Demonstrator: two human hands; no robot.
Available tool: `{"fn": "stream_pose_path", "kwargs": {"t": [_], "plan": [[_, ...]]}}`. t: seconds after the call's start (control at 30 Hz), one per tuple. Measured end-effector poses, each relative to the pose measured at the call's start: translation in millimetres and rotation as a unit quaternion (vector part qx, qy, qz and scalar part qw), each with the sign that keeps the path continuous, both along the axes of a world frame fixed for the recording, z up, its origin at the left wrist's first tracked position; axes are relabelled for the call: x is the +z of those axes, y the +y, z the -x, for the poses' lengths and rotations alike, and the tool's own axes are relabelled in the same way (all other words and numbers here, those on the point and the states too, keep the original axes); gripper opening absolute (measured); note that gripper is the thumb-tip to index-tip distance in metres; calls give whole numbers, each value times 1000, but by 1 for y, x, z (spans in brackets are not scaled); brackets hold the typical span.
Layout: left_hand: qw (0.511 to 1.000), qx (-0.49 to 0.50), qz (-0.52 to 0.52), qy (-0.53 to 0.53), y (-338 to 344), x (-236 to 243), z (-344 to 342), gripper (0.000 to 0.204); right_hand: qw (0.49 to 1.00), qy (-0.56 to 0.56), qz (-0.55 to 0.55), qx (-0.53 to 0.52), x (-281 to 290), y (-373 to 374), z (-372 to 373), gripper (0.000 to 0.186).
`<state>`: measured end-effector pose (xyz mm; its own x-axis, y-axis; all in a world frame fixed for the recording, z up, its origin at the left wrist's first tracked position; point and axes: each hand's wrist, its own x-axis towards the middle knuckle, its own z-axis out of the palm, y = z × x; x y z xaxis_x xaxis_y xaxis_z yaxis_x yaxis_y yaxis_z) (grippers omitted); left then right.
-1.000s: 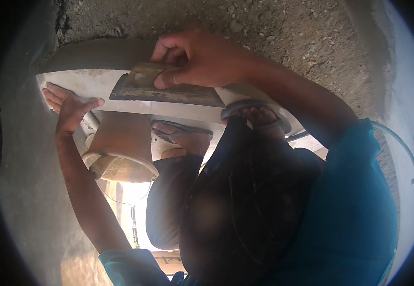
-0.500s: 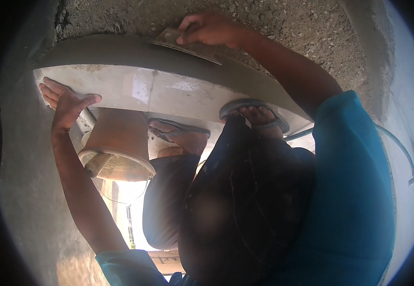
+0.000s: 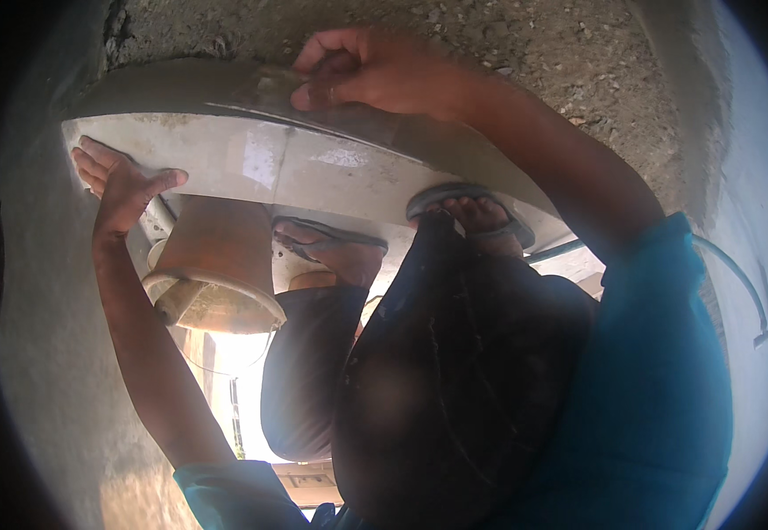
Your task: The person scoops cement from a bucket using a trowel and applies it to a wall, smoothing the surface with a flat tool. The person sits on the floor during the task and repeatedly transfers cement to the wall.
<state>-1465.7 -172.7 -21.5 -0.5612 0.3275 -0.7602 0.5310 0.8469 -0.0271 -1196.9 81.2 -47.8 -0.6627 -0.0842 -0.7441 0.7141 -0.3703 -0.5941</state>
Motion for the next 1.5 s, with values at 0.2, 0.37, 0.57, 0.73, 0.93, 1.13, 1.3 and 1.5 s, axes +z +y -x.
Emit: {"fn": "stream_pose_path", "kwargs": {"t": [0.2, 0.37, 0.57, 0.73, 0.93, 1.13, 1.3, 1.5], "plan": [[1000, 4, -16, -2, 4, -3, -2, 169, 999, -1, -38, 35, -86, 11, 25, 46], [1000, -1, -16, 3, 2, 0, -2, 169, 993, -42, -92, 56, -88, 3, 40, 53], [1000, 0, -12, 0, 1, -3, -1, 170, 996, -3, -64, 61, -69, 5, 45, 52], [1000, -5, -16, 3, 3, -2, -2, 171, 998, 40, -24, 41, -51, -6, 48, 42], [1000, 1, -9, 4, 4, 0, -3, 171, 997, 56, -41, 44, -4, -13, 49, 47], [1000, 6, 0, 3, 0, 1, -1, 171, 995, -15, 94, -8, -7, 11, 71, 36], [1000, 2, -8, 2, 6, 0, -4, 170, 999, 26, -34, 33, -72, 16, 55, 32], [1000, -10, 6, 5, 1, -3, -1, 169, 999, 32, 12, 5, -84, 28, -29, 36]]}}
